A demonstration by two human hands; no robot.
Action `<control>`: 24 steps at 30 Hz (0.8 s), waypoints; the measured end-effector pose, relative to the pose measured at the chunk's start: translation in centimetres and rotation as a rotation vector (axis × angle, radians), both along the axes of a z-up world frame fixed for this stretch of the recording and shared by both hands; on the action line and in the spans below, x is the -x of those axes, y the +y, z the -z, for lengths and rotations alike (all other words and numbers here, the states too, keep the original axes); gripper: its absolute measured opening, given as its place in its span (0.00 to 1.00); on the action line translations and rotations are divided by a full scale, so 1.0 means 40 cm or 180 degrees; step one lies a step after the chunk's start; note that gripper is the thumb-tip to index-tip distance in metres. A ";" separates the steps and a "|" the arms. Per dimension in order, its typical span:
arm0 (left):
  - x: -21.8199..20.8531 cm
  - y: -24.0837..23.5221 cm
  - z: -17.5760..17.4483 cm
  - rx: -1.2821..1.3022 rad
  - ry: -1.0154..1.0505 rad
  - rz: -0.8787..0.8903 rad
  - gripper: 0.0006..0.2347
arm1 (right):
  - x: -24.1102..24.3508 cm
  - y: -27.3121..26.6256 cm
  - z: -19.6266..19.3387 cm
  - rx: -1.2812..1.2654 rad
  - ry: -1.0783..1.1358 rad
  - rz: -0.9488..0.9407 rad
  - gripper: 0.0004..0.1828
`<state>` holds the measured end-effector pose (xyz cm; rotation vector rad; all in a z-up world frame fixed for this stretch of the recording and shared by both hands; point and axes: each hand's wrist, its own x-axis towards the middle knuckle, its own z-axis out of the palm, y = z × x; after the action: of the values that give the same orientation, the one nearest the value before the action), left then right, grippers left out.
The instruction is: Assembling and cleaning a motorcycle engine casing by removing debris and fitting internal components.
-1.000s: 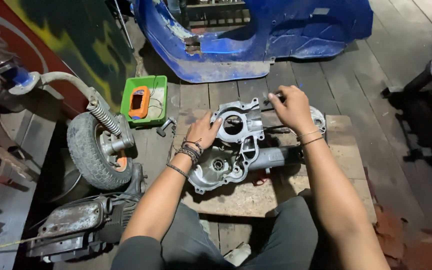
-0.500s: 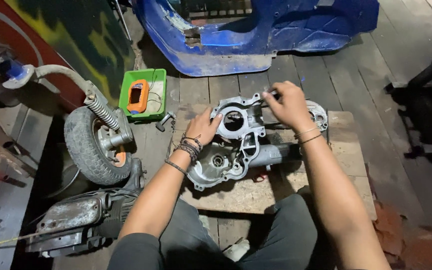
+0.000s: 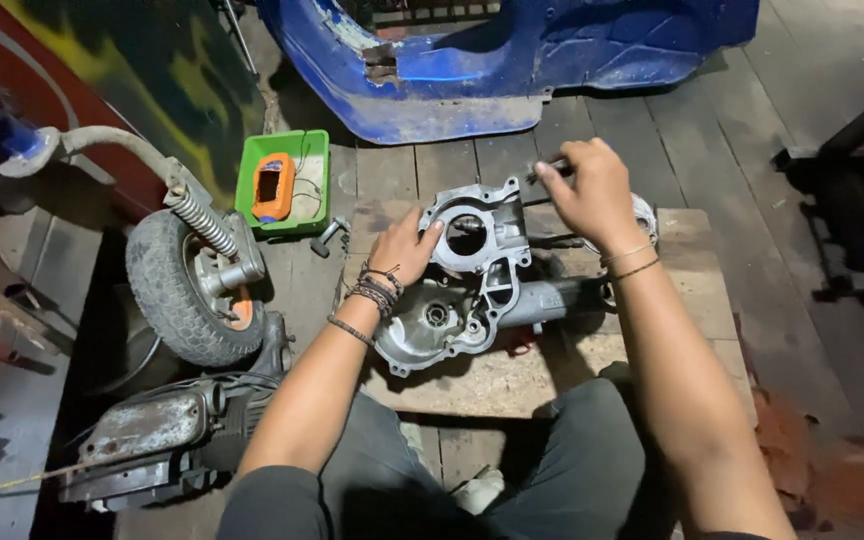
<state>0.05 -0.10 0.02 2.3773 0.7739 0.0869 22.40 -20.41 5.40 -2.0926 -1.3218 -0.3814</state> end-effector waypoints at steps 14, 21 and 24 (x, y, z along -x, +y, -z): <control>0.009 -0.038 0.002 -0.0866 -0.0589 0.0288 0.28 | 0.095 -0.018 -0.027 0.0642 0.0889 -0.0740 0.11; 0.022 -0.053 -0.007 -0.0996 -0.0596 0.0394 0.44 | 0.106 0.001 -0.027 0.0711 0.0752 -0.0820 0.10; 0.024 -0.040 -0.010 -0.0729 -0.0570 0.0471 0.45 | 0.089 0.005 -0.005 0.0701 0.0733 -0.0815 0.12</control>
<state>-0.90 -1.70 0.41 2.5905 0.5253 0.3380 18.85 -20.19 5.60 -2.0326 -1.5209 0.1166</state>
